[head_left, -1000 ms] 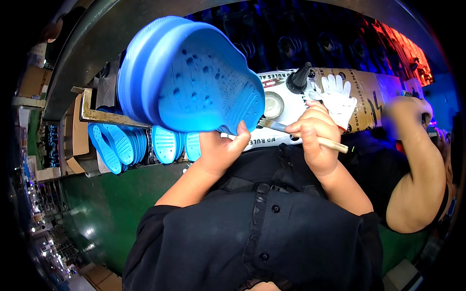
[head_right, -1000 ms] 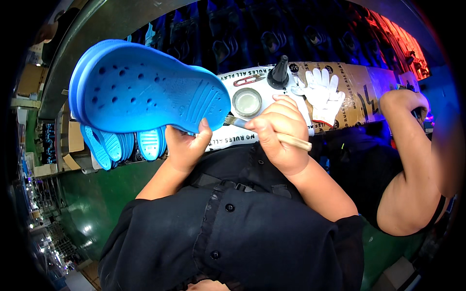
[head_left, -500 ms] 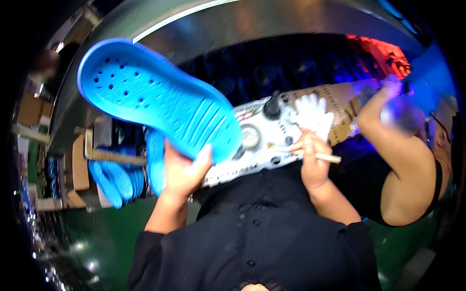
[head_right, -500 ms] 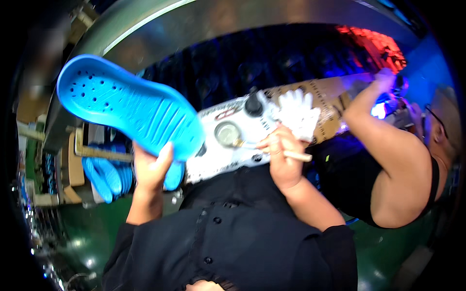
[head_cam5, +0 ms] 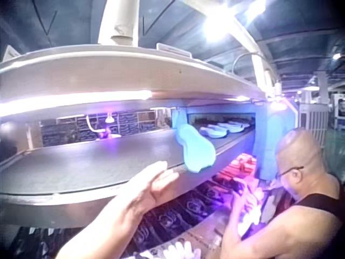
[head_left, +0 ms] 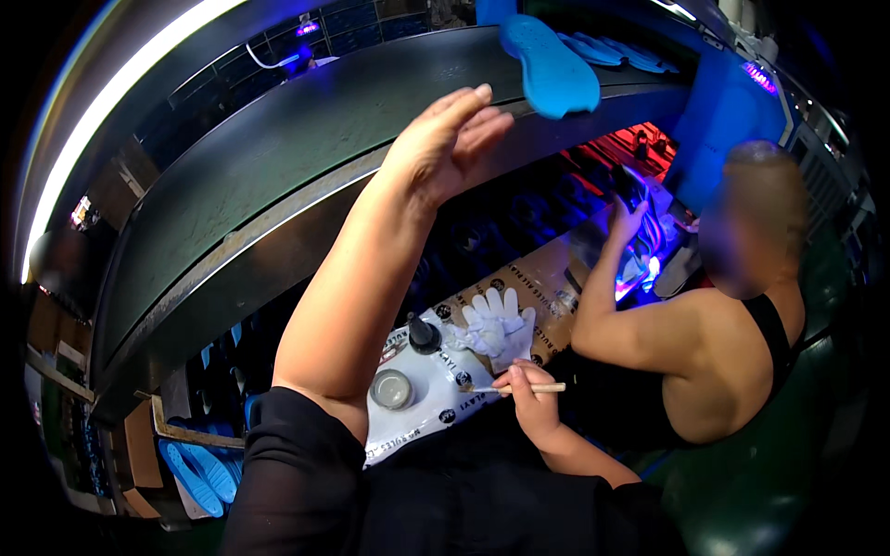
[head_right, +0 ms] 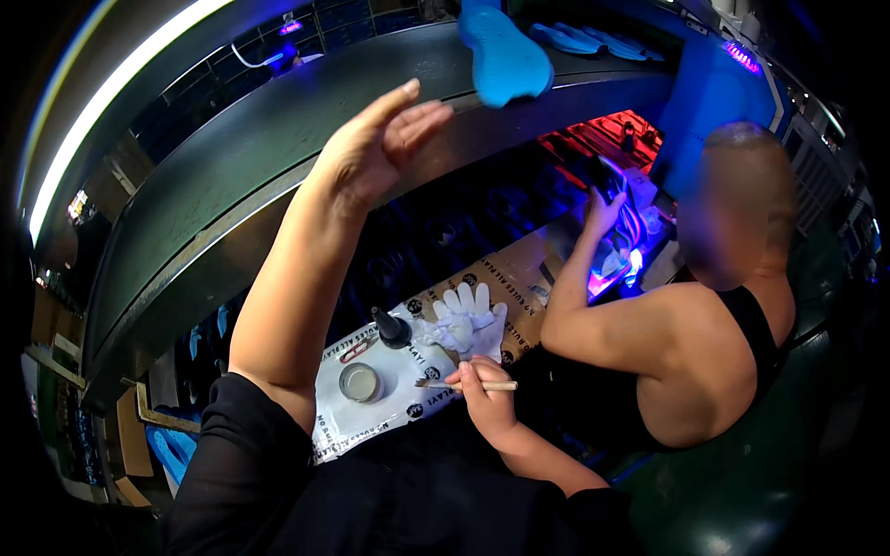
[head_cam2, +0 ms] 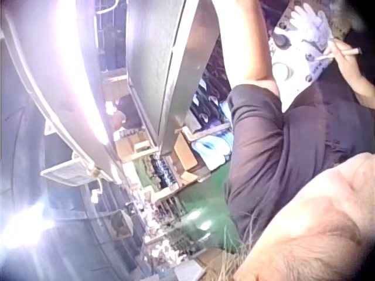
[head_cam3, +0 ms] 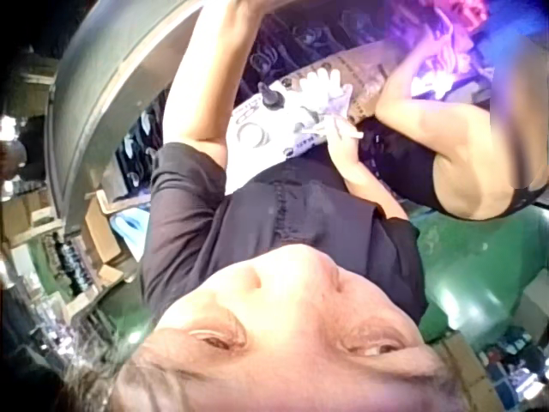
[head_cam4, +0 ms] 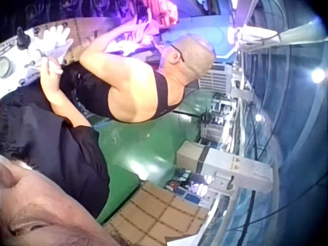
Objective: The person applies adhesive to the inner surface of blue shoe soles using a brush, then places the soles onto a conveyor belt.
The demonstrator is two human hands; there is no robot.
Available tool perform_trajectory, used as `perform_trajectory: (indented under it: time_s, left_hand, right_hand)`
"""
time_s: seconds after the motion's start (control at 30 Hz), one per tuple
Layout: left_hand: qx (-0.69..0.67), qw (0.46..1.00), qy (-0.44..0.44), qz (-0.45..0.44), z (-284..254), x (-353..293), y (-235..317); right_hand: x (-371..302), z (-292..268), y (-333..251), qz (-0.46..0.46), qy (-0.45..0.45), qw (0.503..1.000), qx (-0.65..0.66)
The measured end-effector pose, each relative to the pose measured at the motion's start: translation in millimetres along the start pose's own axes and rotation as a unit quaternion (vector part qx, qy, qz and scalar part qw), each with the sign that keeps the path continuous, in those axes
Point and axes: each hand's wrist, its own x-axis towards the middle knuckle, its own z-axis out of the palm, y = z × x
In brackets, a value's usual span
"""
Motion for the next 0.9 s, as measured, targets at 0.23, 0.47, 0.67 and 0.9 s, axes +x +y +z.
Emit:
perform_trajectory:
  time_s: [0.23,0.47,0.67,0.9]
  left_hand:
    - [0.149,0.986,-0.03,0.065,-32,-96,-27]
    - [0.651,0.694,0.3,0.073,-249,-313,-32]
    - [0.771,0.416,0.465,-0.127,-373,-520,-49]
    - [0.644,0.556,0.5,-0.162,-403,-539,-54]
  right_hand:
    - [-6,-9,24,0.065,0.012,0.996,0.055]
    - [-8,17,34,0.085,-0.028,0.993,0.083]
    - [-3,55,22,0.121,-0.12,0.98,0.104]
    - [10,80,14,0.128,-0.131,0.981,0.067]
